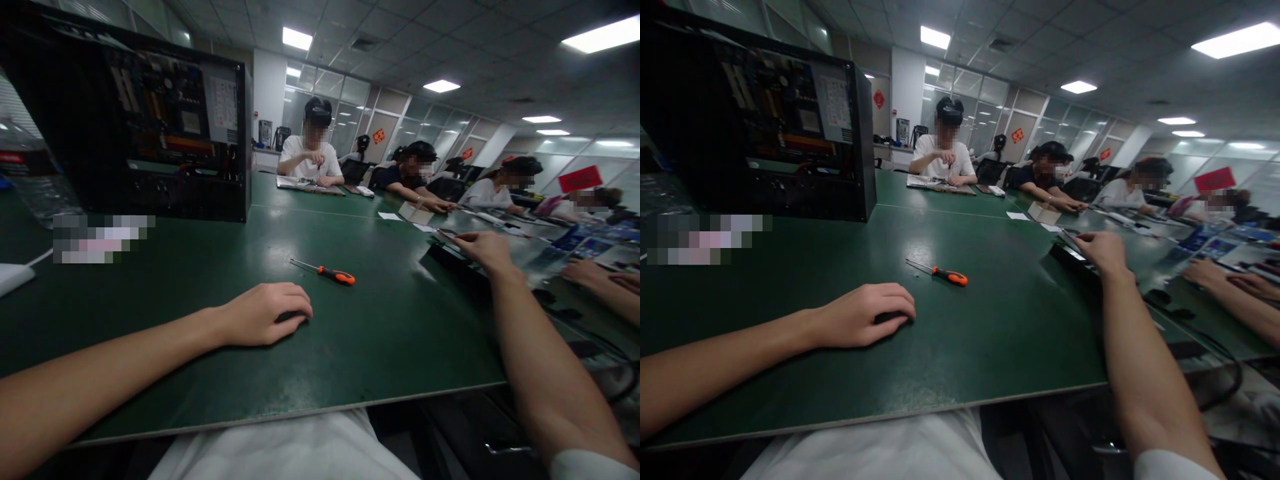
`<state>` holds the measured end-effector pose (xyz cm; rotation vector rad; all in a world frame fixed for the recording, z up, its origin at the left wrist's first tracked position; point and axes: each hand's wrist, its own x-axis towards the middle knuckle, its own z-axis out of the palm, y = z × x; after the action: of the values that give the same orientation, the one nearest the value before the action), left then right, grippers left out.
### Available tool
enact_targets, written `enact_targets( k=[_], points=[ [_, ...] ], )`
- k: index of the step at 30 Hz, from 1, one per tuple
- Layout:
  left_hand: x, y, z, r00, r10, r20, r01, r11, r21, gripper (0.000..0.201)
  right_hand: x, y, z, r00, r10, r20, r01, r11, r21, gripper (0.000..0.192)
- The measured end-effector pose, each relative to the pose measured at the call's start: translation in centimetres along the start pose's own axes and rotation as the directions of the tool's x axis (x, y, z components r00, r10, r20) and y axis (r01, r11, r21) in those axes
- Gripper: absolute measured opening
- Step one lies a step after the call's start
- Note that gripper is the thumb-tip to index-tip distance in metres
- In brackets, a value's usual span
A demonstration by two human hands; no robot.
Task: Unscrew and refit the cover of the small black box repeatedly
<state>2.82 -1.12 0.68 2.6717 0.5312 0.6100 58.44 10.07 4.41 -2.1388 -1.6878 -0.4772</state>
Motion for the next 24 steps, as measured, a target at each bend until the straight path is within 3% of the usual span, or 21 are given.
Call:
enact_targets(
  k=[3, 6, 24],
  points=[
    [0.0, -0.1, 0.0, 0.999, 0.036, -0.015, -0.036, 0.999, 0.006, 0.019, 0.6, 0.2, 1.2, 0.987, 0.142, 0.078, -0.136, 0.988, -0.072, 0.039],
    [0.0, -0.2, 0.0, 0.998, 0.045, -0.031, -0.045, 0.999, 0.007, 0.019, 0.7, 0.2, 2.1, 0.97, 0.194, 0.145, -0.178, 0.978, -0.112, 0.042],
    [-0.2, -0.3, 0.0, 0.996, 0.085, -0.011, -0.084, 0.996, 0.043, 0.018, 0.8, -0.4, 1.7, 0.898, 0.215, 0.383, -0.147, 0.969, -0.199, 0.037]
  ],
)
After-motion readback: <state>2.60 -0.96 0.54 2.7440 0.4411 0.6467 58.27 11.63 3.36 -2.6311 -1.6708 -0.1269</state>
